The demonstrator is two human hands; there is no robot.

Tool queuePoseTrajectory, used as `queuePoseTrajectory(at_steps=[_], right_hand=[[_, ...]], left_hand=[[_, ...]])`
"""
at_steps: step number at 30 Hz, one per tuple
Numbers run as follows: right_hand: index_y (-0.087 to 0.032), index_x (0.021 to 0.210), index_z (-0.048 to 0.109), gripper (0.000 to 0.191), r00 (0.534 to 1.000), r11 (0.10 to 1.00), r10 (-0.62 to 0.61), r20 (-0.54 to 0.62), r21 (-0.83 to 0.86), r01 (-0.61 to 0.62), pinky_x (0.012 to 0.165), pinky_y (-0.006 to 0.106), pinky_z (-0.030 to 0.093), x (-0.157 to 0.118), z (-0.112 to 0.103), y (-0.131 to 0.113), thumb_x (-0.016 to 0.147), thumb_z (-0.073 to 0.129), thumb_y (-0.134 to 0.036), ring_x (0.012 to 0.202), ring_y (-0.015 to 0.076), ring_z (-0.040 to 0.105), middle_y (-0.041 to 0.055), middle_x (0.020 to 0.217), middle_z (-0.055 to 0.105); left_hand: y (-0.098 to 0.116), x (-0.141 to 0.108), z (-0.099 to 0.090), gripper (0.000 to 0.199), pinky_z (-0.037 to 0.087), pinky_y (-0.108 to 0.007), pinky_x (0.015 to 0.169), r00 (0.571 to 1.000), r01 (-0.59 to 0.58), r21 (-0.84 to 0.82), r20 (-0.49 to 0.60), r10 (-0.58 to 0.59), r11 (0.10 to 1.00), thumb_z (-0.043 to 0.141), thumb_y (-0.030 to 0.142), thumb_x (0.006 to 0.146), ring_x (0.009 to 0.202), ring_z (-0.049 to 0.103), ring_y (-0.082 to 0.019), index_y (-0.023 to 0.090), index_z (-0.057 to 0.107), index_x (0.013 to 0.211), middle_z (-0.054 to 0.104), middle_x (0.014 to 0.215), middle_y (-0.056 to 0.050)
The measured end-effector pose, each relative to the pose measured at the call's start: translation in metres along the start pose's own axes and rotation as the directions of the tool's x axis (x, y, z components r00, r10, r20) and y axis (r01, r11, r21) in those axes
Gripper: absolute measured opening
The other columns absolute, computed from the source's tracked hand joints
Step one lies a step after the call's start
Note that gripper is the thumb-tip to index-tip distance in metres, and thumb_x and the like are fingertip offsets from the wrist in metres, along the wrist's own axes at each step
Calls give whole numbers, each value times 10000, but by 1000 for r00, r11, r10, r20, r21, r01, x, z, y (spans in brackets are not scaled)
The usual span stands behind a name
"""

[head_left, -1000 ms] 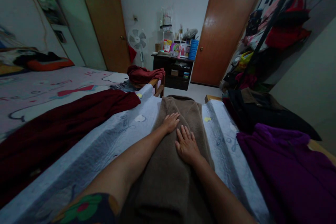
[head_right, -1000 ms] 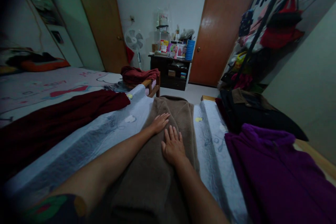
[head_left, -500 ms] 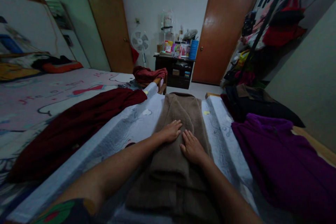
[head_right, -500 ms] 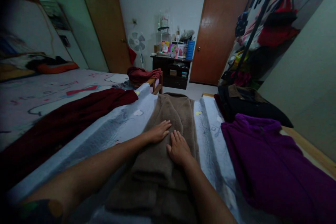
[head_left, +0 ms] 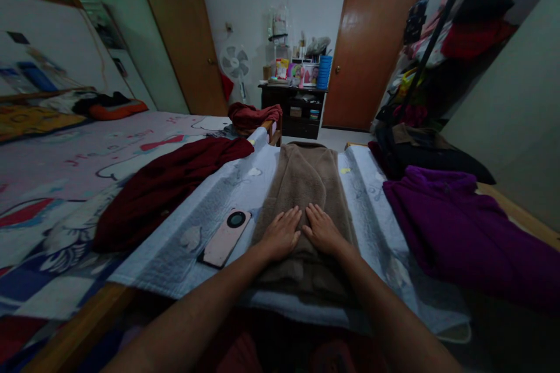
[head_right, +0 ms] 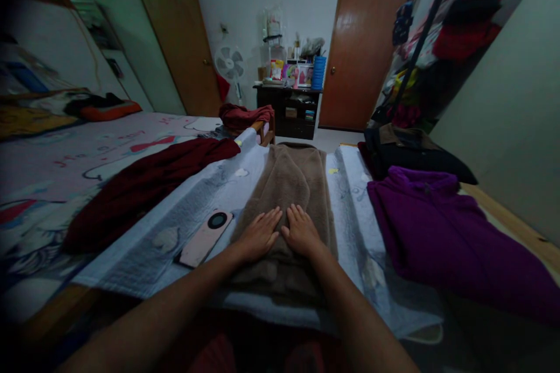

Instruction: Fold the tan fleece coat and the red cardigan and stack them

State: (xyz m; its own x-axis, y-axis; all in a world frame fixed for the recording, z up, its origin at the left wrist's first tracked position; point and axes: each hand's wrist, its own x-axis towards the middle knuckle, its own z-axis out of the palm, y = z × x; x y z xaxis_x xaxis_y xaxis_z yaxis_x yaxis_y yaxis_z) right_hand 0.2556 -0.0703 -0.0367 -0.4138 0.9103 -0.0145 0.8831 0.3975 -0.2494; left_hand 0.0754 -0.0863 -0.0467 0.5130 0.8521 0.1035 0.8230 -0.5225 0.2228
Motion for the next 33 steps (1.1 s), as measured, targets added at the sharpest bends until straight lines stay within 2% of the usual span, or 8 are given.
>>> queuePoseTrajectory(at_steps=[7,15,19,21,23,25,29,33], right_hand=[[-84,1477,308,645,999,998,-42,-17,46,42,1158,439,217,-41,1,-8,972,278,-484,1449,262,165,121,1556,241],[-106,1425,412,546,997,991,-76,-32,106,79,1147,431,250,-62,-8,-8,963,356,-390,1425,256,251,116,1520,339],[-138,1241,596,393,997,982,-57,-56,178,66,1050,362,386,-53,-26,-10,931,413,-297,1249,237,517,128,1312,591],[-156,1172,626,354,991,976,7,-131,215,22,987,330,435,-40,-29,-15,928,389,-256,1121,212,606,113,1179,668],[-146,1238,580,391,966,972,48,-256,236,15,1016,341,418,-26,-24,-22,930,356,-232,1167,208,576,119,1238,636],[-112,1331,502,449,943,974,33,-330,224,45,1087,373,354,-15,-11,-28,928,342,-225,1301,218,459,137,1383,525],[-85,1400,437,509,974,991,-10,-227,128,40,1136,441,275,-11,15,-35,927,366,-259,1410,263,286,137,1499,377],[-110,1450,373,543,986,997,-8,-166,69,19,1149,431,246,-16,19,-35,937,369,-290,1429,257,239,108,1539,303]], left_hand=[[0,-1,3,563,198,-396,1155,999,-20,69,-29,22,997,345,311,951,1432,239,-202,132,276,1480,239,1566,-106],[-4,-4,-1,505,213,-414,1147,999,-27,-40,-38,25,999,342,359,972,1426,256,-192,211,341,1455,273,1560,-75],[3,-14,-10,557,238,-433,1138,999,7,-107,35,-3,994,307,456,978,1429,249,-210,175,332,1459,293,1548,-105],[8,-19,-10,599,222,-438,1148,1000,23,-86,18,-21,996,326,469,968,1433,237,-219,142,302,1469,289,1547,-122],[12,-23,-6,610,205,-441,1157,999,38,-57,-21,-39,998,349,445,959,1437,224,-224,123,282,1473,278,1549,-132],[13,-26,0,600,203,-443,1159,997,56,-38,-52,-58,998,361,389,952,1445,194,-231,106,271,1474,254,1556,-142],[10,-27,10,595,208,-440,1160,992,78,-18,-96,-79,997,356,247,918,1455,145,-236,67,248,1475,217,1566,-154],[8,-27,14,596,215,-430,1162,990,66,4,-122,-65,998,355,205,892,1446,185,-233,64,276,1465,276,1549,-143]])
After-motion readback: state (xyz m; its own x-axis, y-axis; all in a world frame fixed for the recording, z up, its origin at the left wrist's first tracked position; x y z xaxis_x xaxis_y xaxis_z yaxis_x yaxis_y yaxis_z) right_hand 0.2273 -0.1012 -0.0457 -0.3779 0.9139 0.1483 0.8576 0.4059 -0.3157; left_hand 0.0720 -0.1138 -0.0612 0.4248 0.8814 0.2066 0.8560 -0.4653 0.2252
